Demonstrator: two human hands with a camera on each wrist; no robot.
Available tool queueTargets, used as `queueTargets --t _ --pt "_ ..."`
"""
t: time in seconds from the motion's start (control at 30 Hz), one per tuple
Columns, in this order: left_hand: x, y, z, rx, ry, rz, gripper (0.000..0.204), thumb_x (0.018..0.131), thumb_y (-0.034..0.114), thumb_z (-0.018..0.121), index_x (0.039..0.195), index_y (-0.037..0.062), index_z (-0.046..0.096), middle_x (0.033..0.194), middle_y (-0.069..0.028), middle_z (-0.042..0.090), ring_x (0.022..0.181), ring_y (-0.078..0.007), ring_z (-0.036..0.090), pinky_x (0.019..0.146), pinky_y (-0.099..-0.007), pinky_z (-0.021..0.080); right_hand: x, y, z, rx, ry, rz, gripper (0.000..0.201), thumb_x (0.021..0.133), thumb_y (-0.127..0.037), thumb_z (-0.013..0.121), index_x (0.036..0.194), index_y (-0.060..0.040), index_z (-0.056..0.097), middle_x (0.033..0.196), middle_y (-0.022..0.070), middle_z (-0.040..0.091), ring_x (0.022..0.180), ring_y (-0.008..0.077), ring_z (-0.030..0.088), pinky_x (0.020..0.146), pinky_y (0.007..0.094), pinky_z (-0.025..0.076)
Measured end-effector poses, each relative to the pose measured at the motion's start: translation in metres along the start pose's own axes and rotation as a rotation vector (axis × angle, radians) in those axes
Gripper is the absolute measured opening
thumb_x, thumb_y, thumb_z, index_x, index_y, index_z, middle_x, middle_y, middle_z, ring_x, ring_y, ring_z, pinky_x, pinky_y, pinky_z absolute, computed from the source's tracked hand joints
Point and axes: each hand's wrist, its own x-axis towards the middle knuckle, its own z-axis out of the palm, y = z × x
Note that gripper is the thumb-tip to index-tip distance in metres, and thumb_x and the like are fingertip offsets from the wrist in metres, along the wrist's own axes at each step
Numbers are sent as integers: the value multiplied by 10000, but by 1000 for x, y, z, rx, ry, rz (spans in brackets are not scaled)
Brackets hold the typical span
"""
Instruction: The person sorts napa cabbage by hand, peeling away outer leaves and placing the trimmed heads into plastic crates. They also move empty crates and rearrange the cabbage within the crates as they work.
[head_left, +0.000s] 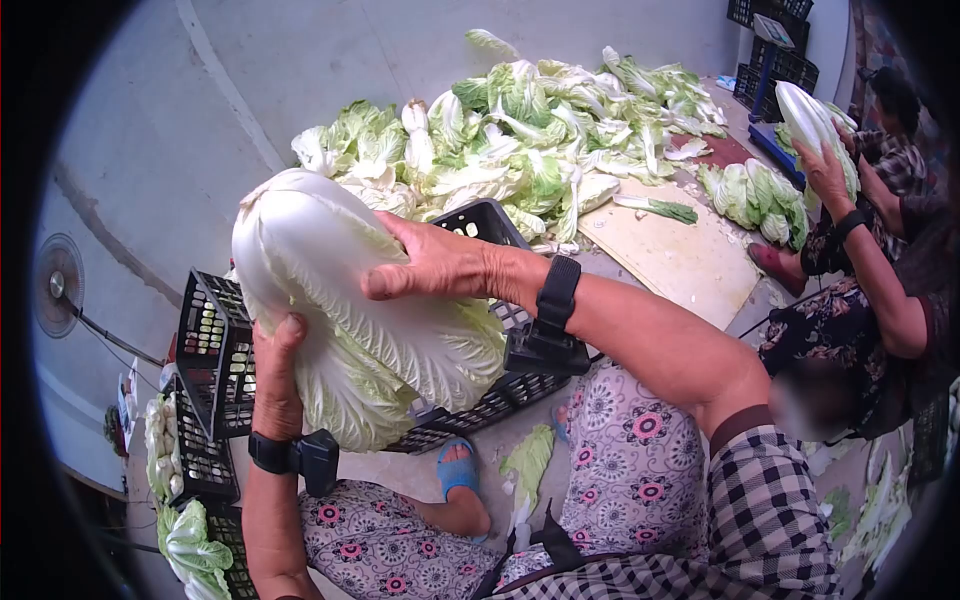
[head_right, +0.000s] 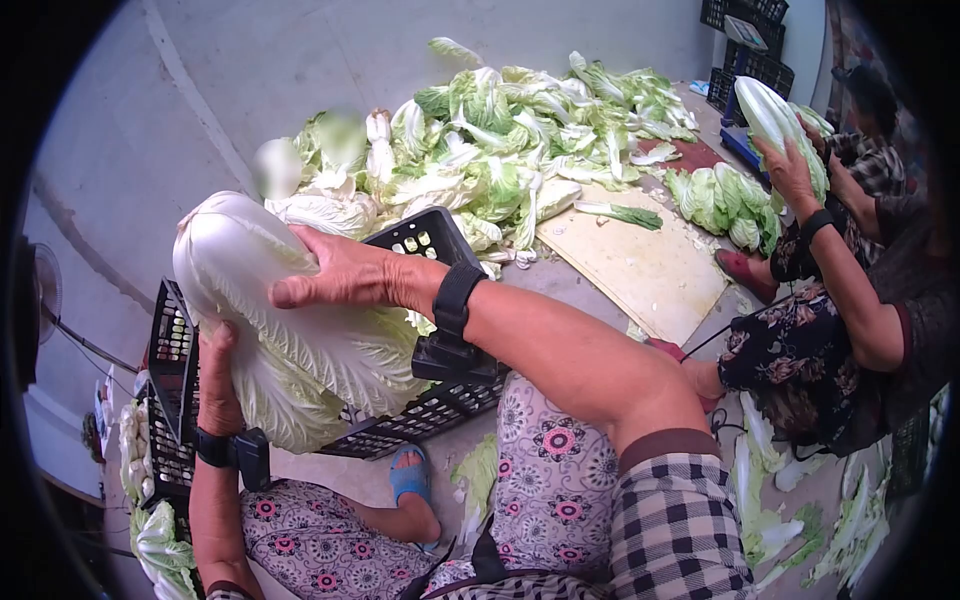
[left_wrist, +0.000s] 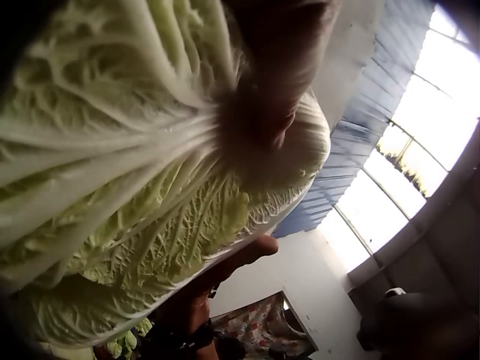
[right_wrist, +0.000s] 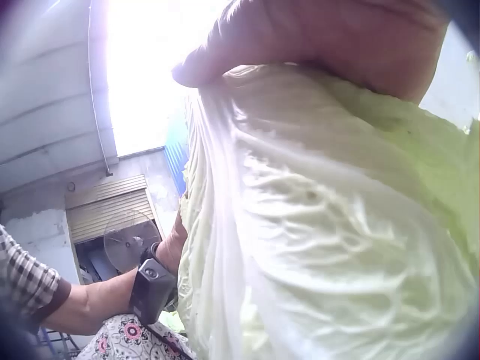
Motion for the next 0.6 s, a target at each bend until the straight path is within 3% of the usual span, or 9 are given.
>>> queueTargets --t 0.13,0.23,0.37,0.5,0.6 --pt "3 -4 -11 -221 -62 -164 748 846 505 545 1386 59 283 1322 -155 436 1178 -287 478 994 -425 406 -5 1 0 57 -49 65 1221 561 -565 809 1407 28 158 1305 182 433 1201 244 429 1023 335 343" --pt "3 4 -5 -458 -82 -235 769 852 554 502 1399 67 268 1349 -168 414 1192 -310 470 1006 -444 395 -4 9 4 51 -105 51 1169 594 -430 834 1441 -29 135 1340 149 419 1234 220 396 1053 339 304" --pt "5 -4 -17 -442 -49 -251 769 845 572 508 1393 76 293 1342 -149 430 1190 -299 472 1007 -453 393 -3 14 13 -81 -3 59 1105 593 -360 838 1416 -6 191 1323 145 442 1212 196 415 1053 316 303" --pt "7 -16 -30 -456 -29 -247 792 819 584 553 1390 93 308 1337 -133 441 1178 -289 482 996 -454 403 -5 9 15 22 93 71 882 657 -291 797 1348 15 341 1239 128 533 1128 178 492 1017 303 346" --pt "9 -25 -43 -472 -25 -251 794 811 568 584 1393 101 311 1356 -108 427 1195 -270 463 1012 -451 387 -2 18 14 -228 167 14 814 680 -284 778 1323 18 380 1220 125 552 1108 179 513 1002 302 362"
